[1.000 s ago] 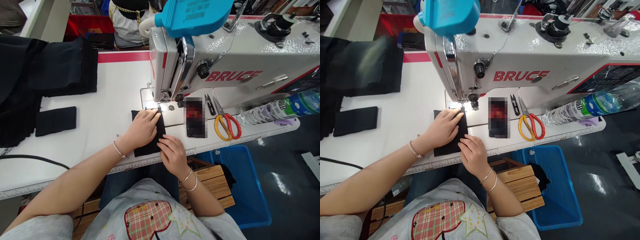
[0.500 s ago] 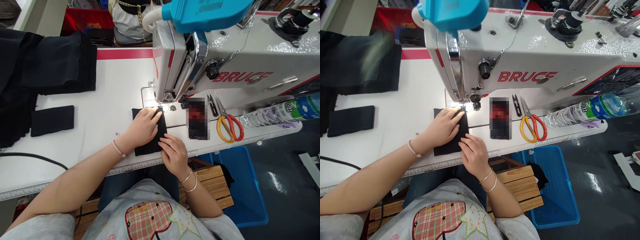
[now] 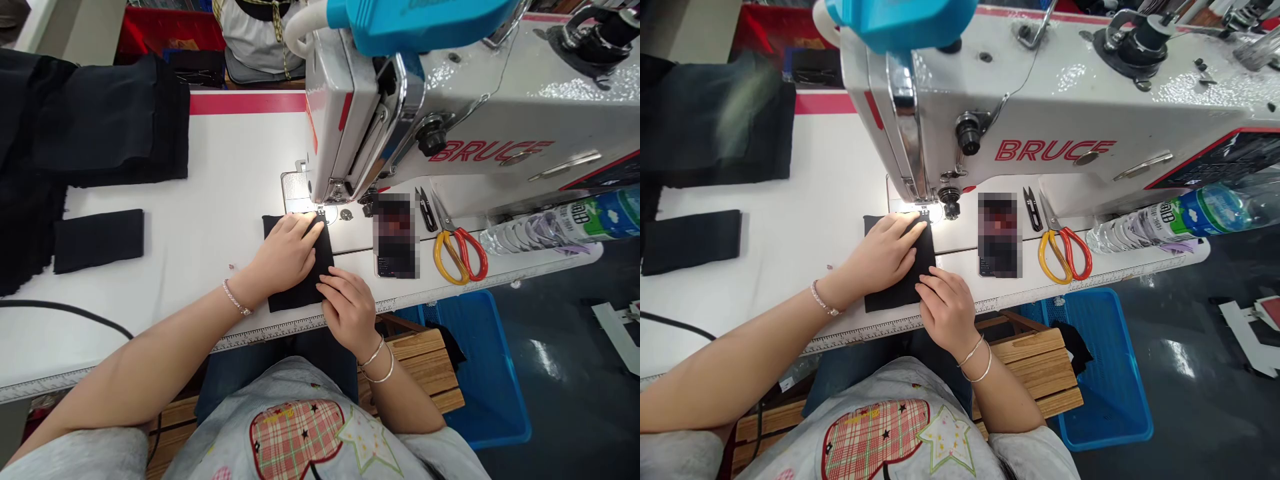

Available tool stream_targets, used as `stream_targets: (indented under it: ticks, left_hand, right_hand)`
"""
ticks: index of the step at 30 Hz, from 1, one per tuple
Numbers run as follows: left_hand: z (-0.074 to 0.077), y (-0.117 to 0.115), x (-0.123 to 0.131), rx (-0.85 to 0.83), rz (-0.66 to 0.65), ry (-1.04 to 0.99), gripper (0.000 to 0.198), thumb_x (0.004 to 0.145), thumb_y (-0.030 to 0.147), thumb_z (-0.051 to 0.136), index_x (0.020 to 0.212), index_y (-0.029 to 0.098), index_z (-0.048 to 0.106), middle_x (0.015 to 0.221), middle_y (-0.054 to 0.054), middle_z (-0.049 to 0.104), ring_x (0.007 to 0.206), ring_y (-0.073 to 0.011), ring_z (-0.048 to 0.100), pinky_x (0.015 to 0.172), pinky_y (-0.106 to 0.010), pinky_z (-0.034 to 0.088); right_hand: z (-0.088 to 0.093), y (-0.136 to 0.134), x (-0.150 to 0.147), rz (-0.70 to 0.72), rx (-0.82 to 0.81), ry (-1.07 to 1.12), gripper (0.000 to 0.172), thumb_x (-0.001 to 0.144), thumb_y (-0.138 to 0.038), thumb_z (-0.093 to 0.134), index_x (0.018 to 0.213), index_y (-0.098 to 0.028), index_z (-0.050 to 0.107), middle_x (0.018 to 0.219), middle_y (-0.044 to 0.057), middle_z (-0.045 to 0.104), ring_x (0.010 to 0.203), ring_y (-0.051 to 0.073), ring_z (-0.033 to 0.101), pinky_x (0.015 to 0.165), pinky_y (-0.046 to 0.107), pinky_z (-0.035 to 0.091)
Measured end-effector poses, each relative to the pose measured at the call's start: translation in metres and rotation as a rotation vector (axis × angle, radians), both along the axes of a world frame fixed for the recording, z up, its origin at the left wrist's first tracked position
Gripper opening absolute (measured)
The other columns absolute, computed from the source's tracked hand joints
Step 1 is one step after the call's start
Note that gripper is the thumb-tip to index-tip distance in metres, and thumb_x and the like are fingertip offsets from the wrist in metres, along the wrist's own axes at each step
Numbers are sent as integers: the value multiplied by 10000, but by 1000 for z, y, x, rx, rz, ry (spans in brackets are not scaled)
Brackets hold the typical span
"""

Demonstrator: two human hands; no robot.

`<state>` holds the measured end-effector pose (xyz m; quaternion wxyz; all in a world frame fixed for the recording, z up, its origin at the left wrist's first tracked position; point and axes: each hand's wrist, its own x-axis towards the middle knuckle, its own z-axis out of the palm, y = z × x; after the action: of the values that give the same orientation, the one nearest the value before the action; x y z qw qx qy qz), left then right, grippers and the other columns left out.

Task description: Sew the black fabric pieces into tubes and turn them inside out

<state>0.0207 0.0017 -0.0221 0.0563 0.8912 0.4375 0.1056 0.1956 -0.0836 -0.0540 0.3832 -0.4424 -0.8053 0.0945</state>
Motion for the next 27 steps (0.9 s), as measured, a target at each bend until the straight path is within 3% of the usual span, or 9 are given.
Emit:
stream_targets:
  ticks: [27]
  left_hand:
    - [-7, 8, -2, -16, 4, -47, 487, 921, 232, 346, 1366, 64, 448, 1422, -217, 436, 1293, -348, 399, 1096, -562, 343]
  right_hand:
    - [-5, -1, 0, -18, -52, -84, 285, 879, -92, 518, 1094, -177, 686, 1133, 90, 705, 1261, 223, 546, 997, 367, 478]
